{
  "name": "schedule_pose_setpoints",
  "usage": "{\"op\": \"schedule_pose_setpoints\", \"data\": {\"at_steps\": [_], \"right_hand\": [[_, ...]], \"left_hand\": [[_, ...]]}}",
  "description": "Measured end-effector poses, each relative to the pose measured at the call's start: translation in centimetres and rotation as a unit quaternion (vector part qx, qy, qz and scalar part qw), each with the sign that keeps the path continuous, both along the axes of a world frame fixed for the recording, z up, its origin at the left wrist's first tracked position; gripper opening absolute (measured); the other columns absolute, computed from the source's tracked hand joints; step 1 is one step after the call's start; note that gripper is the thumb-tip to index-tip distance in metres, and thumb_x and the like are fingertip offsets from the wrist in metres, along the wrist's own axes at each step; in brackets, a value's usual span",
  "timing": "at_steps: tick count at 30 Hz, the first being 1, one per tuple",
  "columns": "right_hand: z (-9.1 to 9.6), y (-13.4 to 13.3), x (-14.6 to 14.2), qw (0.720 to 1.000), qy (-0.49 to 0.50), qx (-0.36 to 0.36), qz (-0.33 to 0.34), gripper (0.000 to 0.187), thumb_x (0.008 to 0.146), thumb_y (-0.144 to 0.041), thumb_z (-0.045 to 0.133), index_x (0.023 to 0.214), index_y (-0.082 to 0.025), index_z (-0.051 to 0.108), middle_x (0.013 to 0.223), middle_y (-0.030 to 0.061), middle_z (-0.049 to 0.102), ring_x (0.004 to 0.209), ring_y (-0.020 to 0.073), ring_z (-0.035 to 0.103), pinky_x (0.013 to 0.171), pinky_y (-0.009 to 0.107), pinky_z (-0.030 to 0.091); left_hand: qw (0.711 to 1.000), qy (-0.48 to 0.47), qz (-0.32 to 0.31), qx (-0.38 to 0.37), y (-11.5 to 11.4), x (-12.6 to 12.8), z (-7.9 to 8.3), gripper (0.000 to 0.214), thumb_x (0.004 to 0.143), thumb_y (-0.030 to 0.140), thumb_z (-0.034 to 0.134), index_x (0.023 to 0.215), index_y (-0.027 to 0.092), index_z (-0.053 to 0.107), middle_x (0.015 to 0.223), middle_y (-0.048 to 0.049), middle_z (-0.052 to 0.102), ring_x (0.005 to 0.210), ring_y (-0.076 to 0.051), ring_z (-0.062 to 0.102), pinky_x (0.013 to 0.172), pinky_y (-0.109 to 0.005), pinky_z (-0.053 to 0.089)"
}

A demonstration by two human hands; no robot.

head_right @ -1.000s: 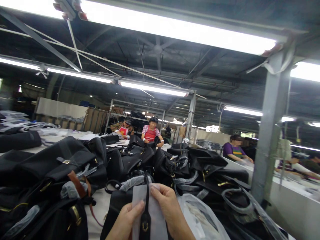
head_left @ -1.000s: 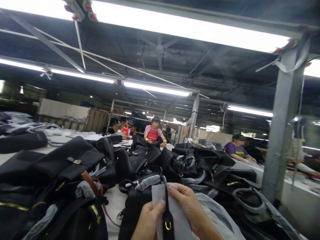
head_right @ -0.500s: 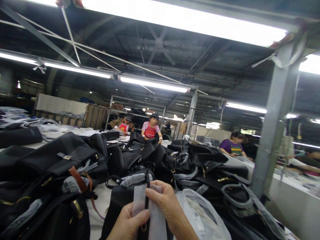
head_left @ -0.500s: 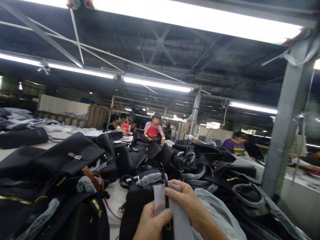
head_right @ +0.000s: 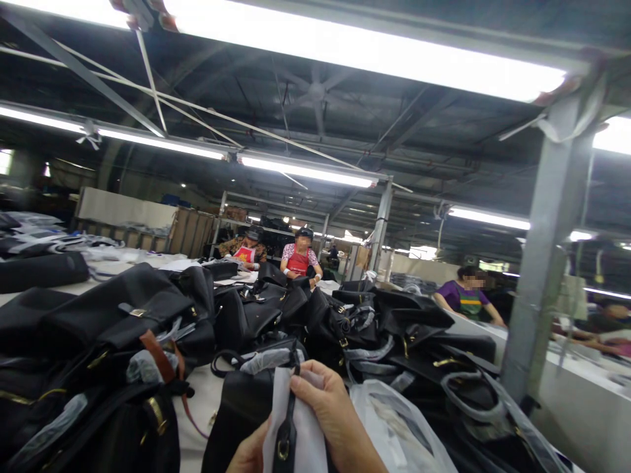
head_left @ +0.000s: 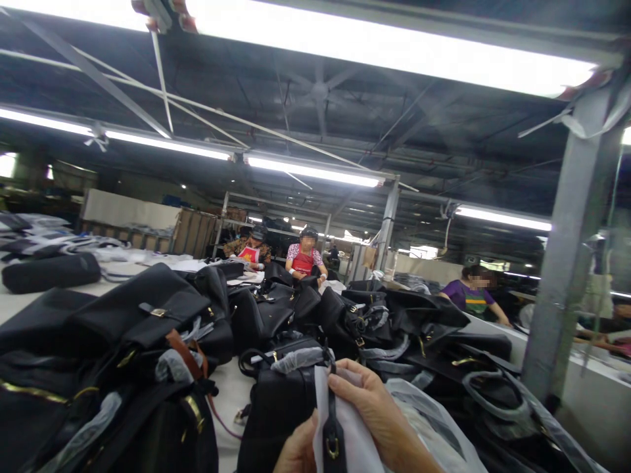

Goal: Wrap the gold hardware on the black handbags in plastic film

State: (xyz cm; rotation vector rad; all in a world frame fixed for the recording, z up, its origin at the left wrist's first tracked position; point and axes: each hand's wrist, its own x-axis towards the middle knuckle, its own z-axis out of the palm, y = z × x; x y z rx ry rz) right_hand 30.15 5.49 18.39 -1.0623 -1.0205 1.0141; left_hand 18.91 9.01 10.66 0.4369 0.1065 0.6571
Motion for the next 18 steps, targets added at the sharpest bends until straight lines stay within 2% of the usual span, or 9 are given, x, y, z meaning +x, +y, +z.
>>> {"op": "schedule_pose_setpoints", "data": {"at_steps": [3, 6, 9, 11, 14, 16, 18], "right_hand": [[0.0, 0.1, 0.0, 0.999, -0.036, 0.018, -0.026, 0.039, 0.064, -0.044, 0.09, 0.076, -0.016, 0.065, 0.063, -0.0033, 0.064, 0.055, 0.0097, 0.053, 0.054, 0.019, 0.04], [-0.2, 0.1, 0.0, 0.998, -0.047, 0.012, -0.041, 0.041, 0.063, -0.046, 0.09, 0.077, -0.017, 0.065, 0.063, -0.0035, 0.062, 0.055, 0.0099, 0.051, 0.053, 0.019, 0.038], [-0.5, -0.1, -0.2, 0.997, -0.054, -0.001, -0.057, 0.048, 0.07, -0.061, 0.08, 0.077, -0.017, 0.065, 0.062, -0.0025, 0.061, 0.053, 0.0113, 0.05, 0.052, 0.021, 0.037], [-0.6, -0.5, -0.3, 0.995, -0.076, 0.004, -0.065, 0.053, 0.073, -0.068, 0.073, 0.087, -0.017, 0.067, 0.068, 0.0, 0.065, 0.06, 0.0153, 0.057, 0.055, 0.024, 0.041], [-0.4, -1.1, -0.5, 0.987, -0.144, 0.018, -0.074, 0.058, 0.067, -0.053, 0.083, 0.109, -0.018, 0.064, 0.084, 0.0038, 0.072, 0.078, 0.0231, 0.065, 0.069, 0.03, 0.048], [-0.1, -1.4, -0.6, 0.98, -0.174, 0.015, -0.093, 0.056, 0.064, -0.041, 0.085, 0.111, -0.017, 0.063, 0.084, 0.0041, 0.073, 0.077, 0.0229, 0.064, 0.07, 0.031, 0.048], [0.1, -1.5, -0.6, 0.982, -0.161, 0.005, -0.097, 0.049, 0.064, -0.039, 0.083, 0.103, -0.016, 0.064, 0.078, 0.0027, 0.071, 0.068, 0.019, 0.06, 0.063, 0.029, 0.046]], "left_hand": [[0.999, -0.002, 0.025, 0.034, -0.2, 0.4, 0.0, 0.047, 0.057, 0.043, 0.09, 0.087, 0.011, 0.075, 0.074, -0.0105, 0.075, 0.089, -0.033, 0.071, 0.085, -0.04, 0.05], [0.994, 0.027, 0.065, 0.09, 0.1, 0.4, 0.0, 0.046, 0.051, 0.045, 0.092, 0.078, 0.012, 0.073, 0.065, -0.0082, 0.072, 0.073, -0.027, 0.07, 0.074, -0.035, 0.05], [0.985, 0.08, 0.1, 0.114, 0.7, 0.3, -0.4, 0.046, 0.047, 0.045, 0.093, 0.067, 0.014, 0.067, 0.055, -0.002, 0.065, 0.054, -0.016, 0.059, 0.058, -0.026, 0.042], [0.974, 0.118, 0.134, 0.14, 0.9, 0.1, -0.5, 0.045, 0.049, 0.046, 0.092, 0.062, 0.014, 0.063, 0.05, 0.0033, 0.056, 0.047, -0.009, 0.047, 0.052, -0.021, 0.033], [0.956, 0.147, 0.184, 0.177, 0.5, -0.1, -0.2, 0.047, 0.053, 0.049, 0.089, 0.059, 0.015, 0.058, 0.049, 0.0074, 0.048, 0.047, -0.006, 0.036, 0.05, -0.02, 0.027], [0.952, 0.146, 0.193, 0.187, 0.0, -0.1, 0.2, 0.048, 0.054, 0.052, 0.088, 0.061, 0.015, 0.059, 0.051, 0.0069, 0.049, 0.049, -0.007, 0.037, 0.051, -0.02, 0.027], [0.958, 0.135, 0.179, 0.18, -0.5, -0.2, 0.6, 0.047, 0.054, 0.052, 0.088, 0.068, 0.014, 0.063, 0.055, 0.005, 0.055, 0.051, -0.008, 0.043, 0.052, -0.02, 0.031]]}}
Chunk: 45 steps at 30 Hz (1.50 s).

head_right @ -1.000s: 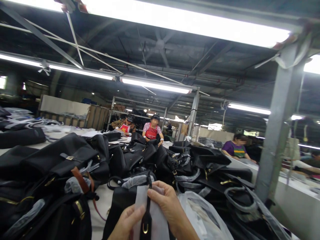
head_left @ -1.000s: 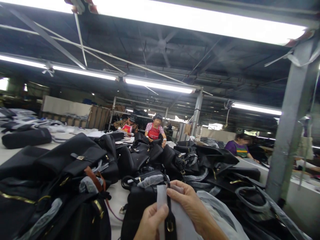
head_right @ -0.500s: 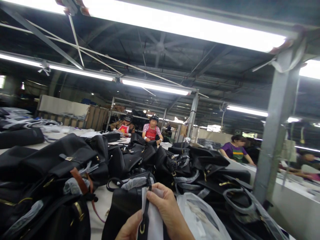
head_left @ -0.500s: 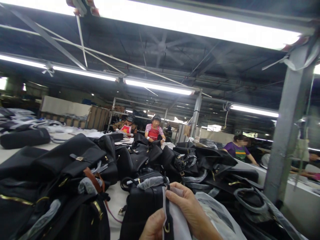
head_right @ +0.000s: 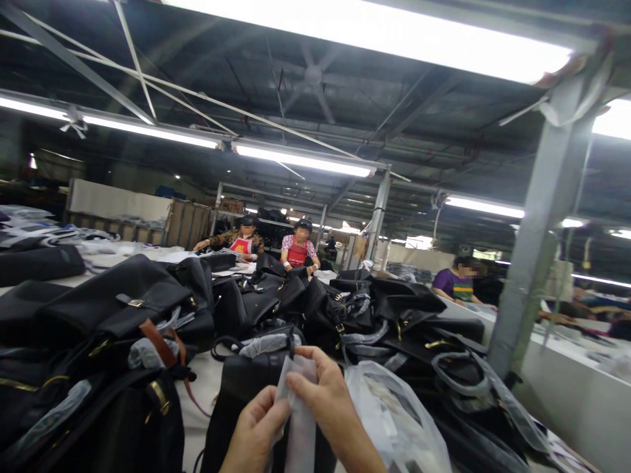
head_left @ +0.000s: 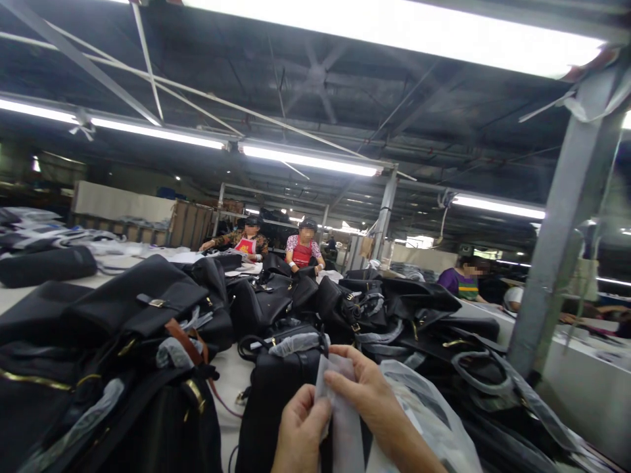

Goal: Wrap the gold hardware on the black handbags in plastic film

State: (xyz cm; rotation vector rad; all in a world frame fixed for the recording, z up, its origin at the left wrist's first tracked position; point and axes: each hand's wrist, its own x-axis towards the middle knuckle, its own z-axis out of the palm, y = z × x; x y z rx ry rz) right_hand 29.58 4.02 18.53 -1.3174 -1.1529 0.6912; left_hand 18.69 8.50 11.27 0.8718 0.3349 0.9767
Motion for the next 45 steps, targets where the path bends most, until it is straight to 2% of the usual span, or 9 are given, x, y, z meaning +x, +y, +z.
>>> {"op": "schedule_pose_setpoints", "data": {"at_steps": [7, 11, 16, 21, 24, 32, 36, 41, 45], "right_hand": [[-0.1, -0.2, 0.0, 0.993, 0.099, 0.006, 0.06, 0.046, 0.062, -0.045, 0.087, 0.089, -0.016, 0.064, 0.073, -0.0007, 0.067, 0.062, 0.0132, 0.056, 0.06, 0.024, 0.043], [-0.2, 0.0, 0.0, 0.997, 0.07, 0.008, 0.042, 0.047, 0.06, -0.048, 0.088, 0.085, -0.016, 0.065, 0.067, -0.0031, 0.063, 0.058, 0.011, 0.051, 0.055, 0.021, 0.04], [-0.6, 0.1, 0.1, 0.998, 0.056, 0.024, 0.026, 0.049, 0.059, -0.05, 0.089, 0.086, -0.016, 0.067, 0.066, -0.003, 0.063, 0.059, 0.0107, 0.051, 0.055, 0.019, 0.041], [-1.3, -0.8, 0.4, 0.979, 0.19, -0.005, 0.072, 0.057, 0.068, -0.064, 0.081, 0.1, -0.018, 0.071, 0.077, 0.0036, 0.071, 0.065, 0.0155, 0.062, 0.055, 0.022, 0.049], [-2.9, -1.1, 0.8, 0.954, 0.281, -0.03, 0.101, 0.052, 0.069, -0.062, 0.081, 0.093, -0.017, 0.074, 0.072, 0.0046, 0.07, 0.062, 0.016, 0.064, 0.049, 0.02, 0.048], [-7.6, 0.5, -0.1, 0.966, 0.249, -0.006, 0.074, 0.044, 0.054, -0.053, 0.094, 0.07, -0.015, 0.076, 0.048, -0.0011, 0.059, 0.045, 0.0081, 0.049, 0.044, 0.016, 0.04], [-7.6, 1.2, -1.2, 0.957, 0.277, -0.023, 0.085, 0.059, 0.05, -0.063, 0.09, 0.082, -0.015, 0.077, 0.048, -0.0023, 0.055, 0.036, 0.0054, 0.035, 0.037, 0.018, 0.031], [-7.2, 1.3, -2.4, 0.969, 0.242, 0.025, 0.042, 0.05, 0.063, -0.062, 0.085, 0.076, -0.016, 0.071, 0.06, -0.0002, 0.06, 0.051, 0.01, 0.049, 0.052, 0.021, 0.041], [-6.6, 1.4, -3.0, 0.983, 0.18, 0.031, 0.007, 0.054, 0.066, -0.068, 0.078, 0.066, -0.018, 0.058, 0.053, -0.0056, 0.047, 0.048, 0.0096, 0.039, 0.045, 0.021, 0.032]], "left_hand": [[0.973, -0.066, -0.167, -0.147, -0.6, -1.3, 0.2, 0.051, 0.057, 0.055, 0.085, 0.081, 0.012, 0.071, 0.065, -0.0038, 0.068, 0.061, -0.018, 0.062, 0.058, -0.025, 0.045], [0.988, -0.057, -0.117, -0.079, -0.7, -1.6, -0.4, 0.042, 0.058, 0.039, 0.09, 0.085, 0.013, 0.072, 0.066, -0.0038, 0.07, 0.057, -0.014, 0.06, 0.058, -0.023, 0.045], [0.998, -0.015, -0.052, -0.024, -0.8, -1.7, -0.4, 0.045, 0.053, 0.045, 0.091, 0.074, 0.012, 0.069, 0.06, -0.0015, 0.066, 0.052, -0.01, 0.053, 0.051, -0.02, 0.039], [0.999, 0.045, -0.008, 0.011, -1.0, -2.6, 1.0, 0.04, 0.058, 0.045, 0.086, 0.068, 0.014, 0.063, 0.055, 0.0026, 0.059, 0.049, -0.008, 0.046, 0.049, -0.02, 0.035], [0.998, 0.054, -0.006, 0.012, -0.8, -3.0, 1.4, 0.036, 0.059, 0.041, 0.083, 0.066, 0.014, 0.061, 0.053, 0.0034, 0.057, 0.048, -0.008, 0.044, 0.049, -0.02, 0.033], [0.997, 0.067, -0.017, 0.02, -0.5, -2.3, 0.6, 0.036, 0.06, 0.043, 0.081, 0.067, 0.014, 0.061, 0.053, 0.0011, 0.061, 0.047, -0.01, 0.051, 0.047, -0.02, 0.037], [0.996, 0.086, -0.032, 0.017, -0.6, -2.0, 0.6, 0.045, 0.062, 0.054, 0.079, 0.075, 0.017, 0.058, 0.054, -0.0008, 0.064, 0.039, -0.012, 0.054, 0.041, -0.021, 0.037], [0.988, 0.096, 0.044, 0.113, -0.5, -1.6, 0.1, 0.041, 0.069, 0.052, 0.078, 0.075, 0.015, 0.063, 0.056, 0.0026, 0.057, 0.047, -0.009, 0.05, 0.043, -0.018, 0.037], [0.98, 0.117, 0.059, 0.151, -0.7, -1.7, -0.2, 0.044, 0.074, 0.053, 0.074, 0.091, 0.013, 0.068, 0.066, -0.0015, 0.064, 0.054, -0.013, 0.055, 0.045, -0.019, 0.038]]}}
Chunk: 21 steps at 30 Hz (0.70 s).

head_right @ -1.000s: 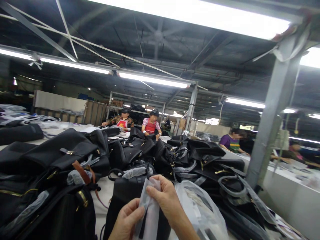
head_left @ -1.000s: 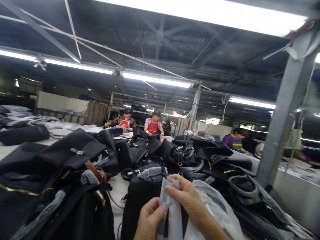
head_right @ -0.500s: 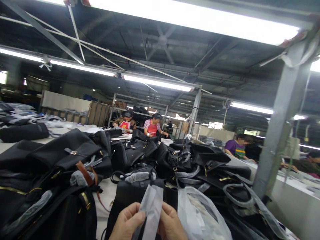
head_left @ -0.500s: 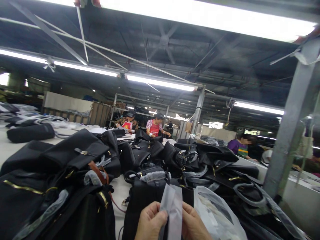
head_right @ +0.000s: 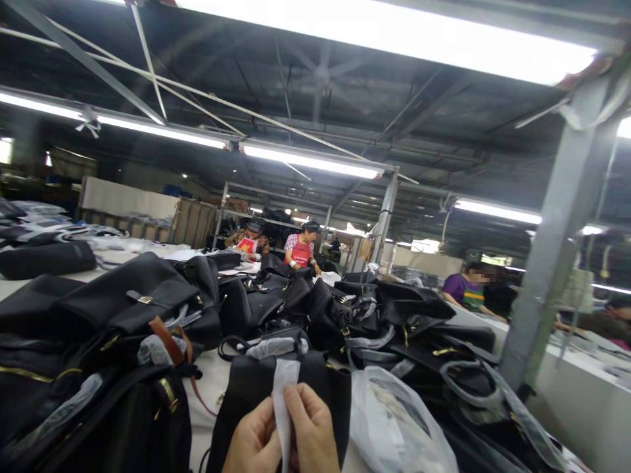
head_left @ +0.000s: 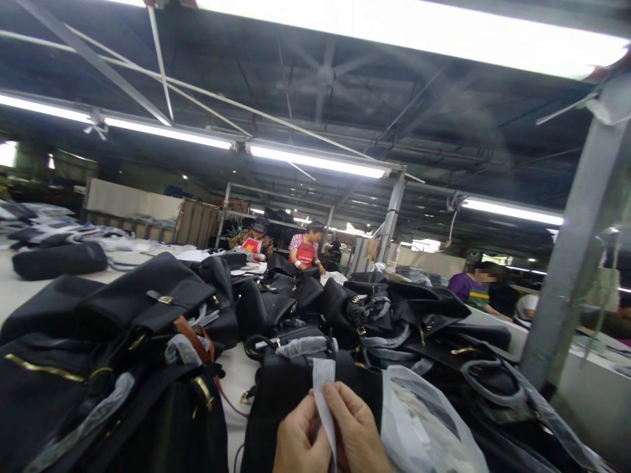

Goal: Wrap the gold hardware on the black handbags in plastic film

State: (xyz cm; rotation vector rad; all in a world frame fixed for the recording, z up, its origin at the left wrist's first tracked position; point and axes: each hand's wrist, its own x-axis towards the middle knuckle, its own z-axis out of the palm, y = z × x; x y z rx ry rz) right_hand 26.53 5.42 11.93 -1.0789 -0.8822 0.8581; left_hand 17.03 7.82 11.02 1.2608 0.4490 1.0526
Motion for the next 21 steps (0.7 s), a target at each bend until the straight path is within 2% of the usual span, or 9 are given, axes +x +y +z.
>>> {"op": "schedule_pose_setpoints", "data": {"at_steps": [2, 6, 9, 12, 16, 19, 21], "right_hand": [[0.4, -0.1, -0.2, 0.999, -0.039, -0.002, -0.029, 0.057, 0.066, -0.07, 0.076, 0.062, -0.02, 0.051, 0.052, -0.0071, 0.042, 0.048, 0.0097, 0.036, 0.045, 0.021, 0.031], [1.0, -0.1, -0.3, 0.989, -0.112, -0.016, -0.093, 0.062, 0.063, -0.078, 0.07, 0.058, -0.02, 0.047, 0.054, -0.0063, 0.042, 0.05, 0.0099, 0.033, 0.045, 0.022, 0.03], [0.7, 0.2, -0.2, 0.985, -0.119, -0.024, -0.125, 0.065, 0.059, -0.082, 0.068, 0.057, -0.021, 0.044, 0.052, -0.0068, 0.039, 0.05, 0.0102, 0.032, 0.044, 0.022, 0.029], [0.7, 0.3, -0.3, 0.983, -0.117, -0.019, -0.139, 0.066, 0.058, -0.082, 0.069, 0.056, -0.021, 0.043, 0.052, -0.0068, 0.038, 0.051, 0.0104, 0.033, 0.045, 0.023, 0.029], [1.3, -0.4, -0.5, 0.991, -0.09, -0.017, -0.095, 0.06, 0.064, -0.075, 0.073, 0.06, -0.021, 0.046, 0.055, -0.0071, 0.038, 0.051, 0.0098, 0.033, 0.044, 0.022, 0.029], [1.8, -1.1, -0.5, 0.998, -0.039, -0.03, -0.033, 0.051, 0.069, -0.067, 0.075, 0.068, -0.022, 0.051, 0.054, -0.0082, 0.04, 0.045, 0.0087, 0.031, 0.041, 0.022, 0.026], [1.8, -1.2, -0.5, 0.999, -0.006, -0.028, -0.02, 0.046, 0.069, -0.062, 0.077, 0.07, -0.022, 0.054, 0.053, -0.0084, 0.042, 0.043, 0.0085, 0.03, 0.04, 0.022, 0.025]], "left_hand": [[0.999, -0.007, -0.028, -0.027, 0.0, -0.3, -0.2, 0.049, 0.074, 0.059, 0.072, 0.093, 0.014, 0.067, 0.063, -0.0006, 0.062, 0.053, -0.013, 0.055, 0.046, -0.02, 0.04], [0.987, -0.063, -0.069, -0.13, 0.0, -1.2, -1.0, 0.06, 0.071, 0.074, 0.065, 0.091, 0.018, 0.061, 0.06, 0.0044, 0.054, 0.051, -0.011, 0.051, 0.047, -0.019, 0.038], [0.992, -0.055, -0.052, -0.098, -0.1, -1.5, -1.4, 0.06, 0.065, 0.072, 0.073, 0.086, 0.019, 0.055, 0.061, 0.0074, 0.052, 0.046, -0.005, 0.041, 0.046, -0.017, 0.032], [0.998, -0.043, -0.018, -0.04, -0.4, -1.5, -1.4, 0.061, 0.056, 0.067, 0.082, 0.075, 0.018, 0.051, 0.065, 0.0051, 0.056, 0.053, -0.006, 0.045, 0.052, -0.018, 0.036], [0.998, -0.043, -0.009, -0.047, -0.5, -1.4, -1.2, 0.059, 0.06, 0.068, 0.079, 0.063, 0.019, 0.046, 0.053, 0.0059, 0.05, 0.05, -0.008, 0.046, 0.05, -0.019, 0.035], [0.994, -0.055, -0.033, -0.088, -0.3, -1.3, -1.3, 0.059, 0.06, 0.068, 0.079, 0.066, 0.021, 0.045, 0.052, 0.0025, 0.058, 0.047, -0.011, 0.054, 0.048, -0.021, 0.039], [0.991, -0.069, -0.043, -0.105, -0.3, -1.2, -1.7, 0.06, 0.058, 0.068, 0.08, 0.068, 0.021, 0.044, 0.053, 0.0025, 0.06, 0.046, -0.012, 0.056, 0.047, -0.021, 0.041]]}}
